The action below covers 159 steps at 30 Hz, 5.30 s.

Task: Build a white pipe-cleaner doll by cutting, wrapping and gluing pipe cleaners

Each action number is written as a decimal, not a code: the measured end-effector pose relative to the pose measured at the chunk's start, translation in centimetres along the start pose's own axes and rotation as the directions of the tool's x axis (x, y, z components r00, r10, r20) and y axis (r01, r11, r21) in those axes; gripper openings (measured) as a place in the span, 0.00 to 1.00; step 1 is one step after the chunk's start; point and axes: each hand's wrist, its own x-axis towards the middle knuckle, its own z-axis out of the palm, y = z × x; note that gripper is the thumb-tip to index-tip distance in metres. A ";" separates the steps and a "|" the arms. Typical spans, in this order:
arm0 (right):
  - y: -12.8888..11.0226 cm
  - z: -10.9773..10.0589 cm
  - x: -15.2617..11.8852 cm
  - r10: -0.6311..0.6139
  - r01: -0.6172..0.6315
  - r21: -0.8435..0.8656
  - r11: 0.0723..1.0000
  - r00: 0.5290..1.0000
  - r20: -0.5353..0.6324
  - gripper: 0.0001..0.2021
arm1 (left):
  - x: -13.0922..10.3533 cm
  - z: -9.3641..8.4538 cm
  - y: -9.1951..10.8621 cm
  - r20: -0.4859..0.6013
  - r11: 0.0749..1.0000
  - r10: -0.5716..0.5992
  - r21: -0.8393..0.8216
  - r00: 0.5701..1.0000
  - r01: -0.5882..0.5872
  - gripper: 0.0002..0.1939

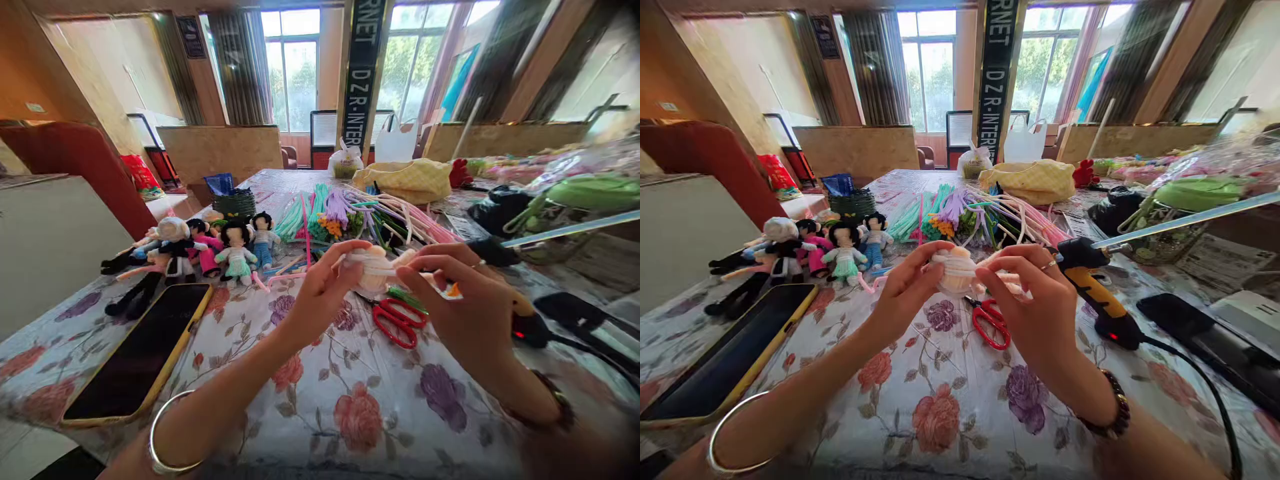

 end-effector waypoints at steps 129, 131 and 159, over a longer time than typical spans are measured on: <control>-0.6 -1.4 0.3 -0.324 0.334 -0.044 0.941 0.934 0.152 0.05 | -0.6 -0.5 -0.9 0.129 0.886 0.417 0.165 0.900 -0.434 0.19; -0.7 -1.5 0.3 -0.348 0.359 -0.063 0.931 0.927 0.141 0.06 | -0.6 -0.4 -0.8 0.132 0.891 0.413 0.147 0.901 -0.430 0.19; -0.4 -1.3 0.4 -0.420 0.431 -0.105 0.896 0.901 0.107 0.05 | -0.6 0.3 0.3 0.032 0.926 0.357 0.121 0.934 -0.358 0.12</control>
